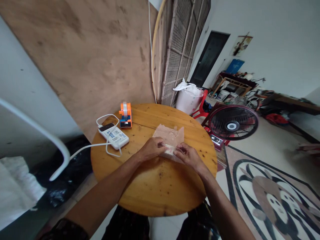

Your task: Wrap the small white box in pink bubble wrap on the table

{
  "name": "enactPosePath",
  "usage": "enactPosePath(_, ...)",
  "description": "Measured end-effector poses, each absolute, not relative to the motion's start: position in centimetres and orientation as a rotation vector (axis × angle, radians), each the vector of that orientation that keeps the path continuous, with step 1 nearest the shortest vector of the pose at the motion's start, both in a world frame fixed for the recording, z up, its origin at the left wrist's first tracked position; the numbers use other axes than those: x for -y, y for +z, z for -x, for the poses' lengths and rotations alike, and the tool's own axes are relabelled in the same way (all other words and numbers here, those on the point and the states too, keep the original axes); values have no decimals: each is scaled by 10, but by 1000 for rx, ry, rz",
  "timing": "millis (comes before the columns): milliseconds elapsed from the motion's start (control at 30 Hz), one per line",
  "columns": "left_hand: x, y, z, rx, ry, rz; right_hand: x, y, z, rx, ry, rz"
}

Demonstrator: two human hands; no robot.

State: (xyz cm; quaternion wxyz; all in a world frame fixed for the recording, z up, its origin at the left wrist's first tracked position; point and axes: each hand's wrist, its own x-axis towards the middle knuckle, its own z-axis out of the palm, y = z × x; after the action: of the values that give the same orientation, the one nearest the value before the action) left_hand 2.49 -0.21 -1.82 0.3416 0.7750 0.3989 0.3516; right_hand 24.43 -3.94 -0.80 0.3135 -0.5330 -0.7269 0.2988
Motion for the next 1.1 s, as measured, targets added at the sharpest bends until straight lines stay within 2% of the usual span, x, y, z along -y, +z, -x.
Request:
enactPosePath(233,3,-18,-25,-1045,907,-1990,41,-10,-243,1729,950,1450)
enactPosePath(567,2,-21,-26,-1024,904,-1946,39,-13,-246,1691,873,1511)
enactPosePath(833,3,-19,-25,-1008,886,-1979,47,-4,-243,1677,985,1383)
enactPosePath(1000,3,-16,-23,-959,867,-1957,45,7,-241,1632,934,1403)
enactPosePath(1100,2,-15,-21,-875,871,-1910,40,14,-240,1499,1051,1378)
